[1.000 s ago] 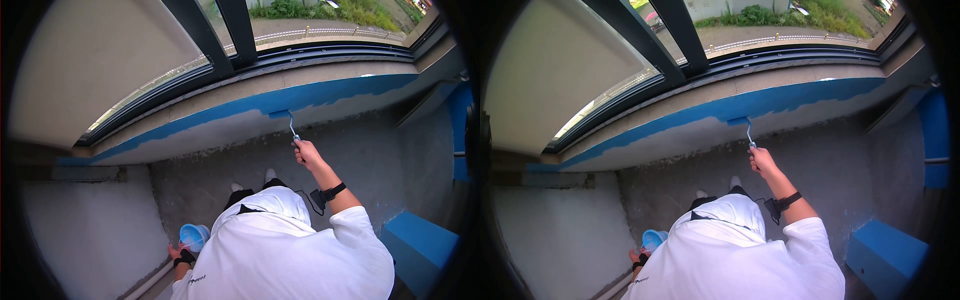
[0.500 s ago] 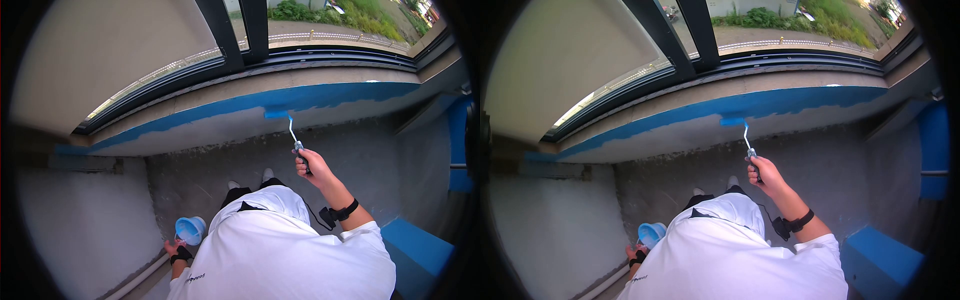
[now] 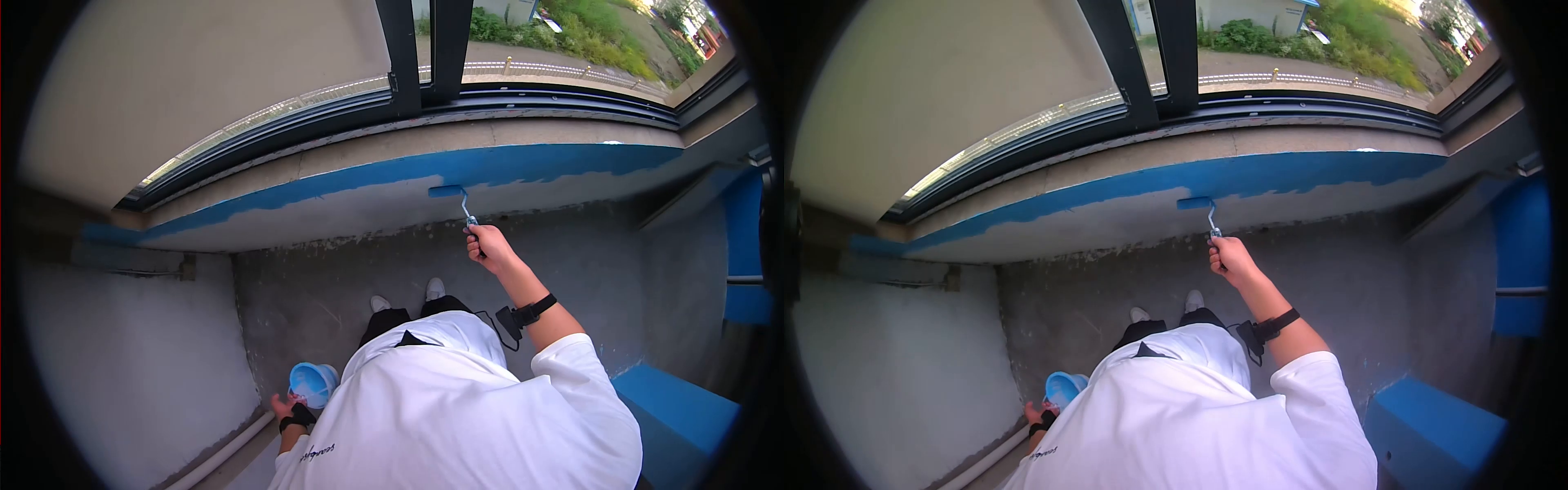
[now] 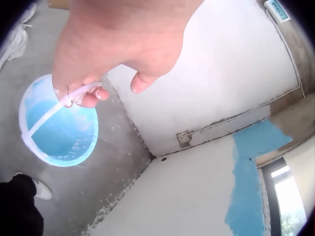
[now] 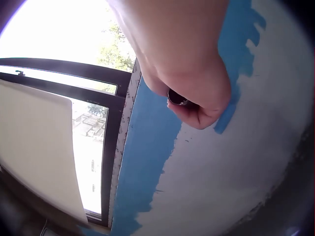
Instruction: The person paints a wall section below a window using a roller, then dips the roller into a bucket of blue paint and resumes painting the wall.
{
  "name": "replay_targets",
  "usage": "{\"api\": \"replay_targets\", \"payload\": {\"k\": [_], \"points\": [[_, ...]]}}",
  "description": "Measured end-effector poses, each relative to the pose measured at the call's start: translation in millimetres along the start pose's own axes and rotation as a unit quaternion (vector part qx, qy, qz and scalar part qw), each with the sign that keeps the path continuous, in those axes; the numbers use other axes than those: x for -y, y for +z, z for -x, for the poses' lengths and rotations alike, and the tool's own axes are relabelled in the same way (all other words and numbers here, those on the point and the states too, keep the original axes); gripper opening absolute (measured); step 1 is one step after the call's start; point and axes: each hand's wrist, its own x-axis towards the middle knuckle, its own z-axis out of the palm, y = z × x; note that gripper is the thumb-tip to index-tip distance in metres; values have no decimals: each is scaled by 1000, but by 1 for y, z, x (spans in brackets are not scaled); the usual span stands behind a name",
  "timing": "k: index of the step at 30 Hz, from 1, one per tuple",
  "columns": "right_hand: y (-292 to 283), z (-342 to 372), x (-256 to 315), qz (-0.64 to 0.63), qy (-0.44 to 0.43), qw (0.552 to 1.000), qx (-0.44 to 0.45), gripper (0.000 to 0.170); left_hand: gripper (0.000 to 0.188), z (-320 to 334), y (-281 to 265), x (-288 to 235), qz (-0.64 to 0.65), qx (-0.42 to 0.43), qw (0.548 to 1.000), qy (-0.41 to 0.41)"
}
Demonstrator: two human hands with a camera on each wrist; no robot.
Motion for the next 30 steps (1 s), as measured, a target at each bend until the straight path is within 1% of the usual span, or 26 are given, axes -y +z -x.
{"api": "replay_targets", "payload": {"k": [1,2,4,6,8,10,11,12,13,14,16,17,19,20,22,23,25,26,28,29,30], "points": [[-3,-1,-4,-6,2,1000,4,15,45,-5,-3,-6,6,39,999,-22],[-6,0,-8,-12,5,1000,7,15,45,-6,-2,-10,3,38,999,-22],[-15,15,-11,-8,-1,1000,13,15,44,-7,4,-15,-63,80,995,-3],[-28,29,-8,-3,-14,1000,20,15,43,-6,19,-16,-65,71,995,-7],[-47,42,-6,88,-13,996,26,14,42,-3,34,-14,-65,64,996,-10],[-73,48,-8,101,-14,995,20,16,41,-1,53,-8,-135,64,987,52],[-86,51,-9,185,-32,982,9,18,41,-4,65,-10,-136,67,987,51],[-93,54,-11,268,-49,962,-3,20,40,-14,76,-17,-164,80,981,64],[-88,69,-6,390,-78,916,-53,23,39,-15,87,-17,-191,93,974,77],[-89,75,-4,391,-79,915,-52,23,39,-17,99,-16,-189,94,974,78],[-96,83,-2,469,-58,878,-75,21,34,0,141,-9,-198,86,973,85],[-96,87,-3,469,-58,878,-74,21,34,10,159,-2,-198,86,973,85],[-96,91,-4,596,-168,779,-99,17,28,30,191,16,-237,143,955,108],[-87,97,2,597,-167,779,-93,17,26,39,206,23,-259,153,947,110],[-57,114,21,698,-188,688,-61,20,27,65,240,34,-297,174,932,112],[-48,117,26,697,-189,690,-47,20,27,78,256,39,-321,182,922,116],[-31,116,31,724,-227,652,14,20,28,98,286,48,-365,227,897,103],[-23,114,30,721,-232,653,26,20,25,106,300,54,-367,246,892,91],[-10,109,30,746,-243,618,40,22,24,126,325,74,-404,273,867,105],[-5,106,29,746,-245,617,46,22,24,139,334,85,-413,290,857,104],[-1,104,28,731,-256,628,71,24,24,148,343,94,-411,288,859,106]]}}
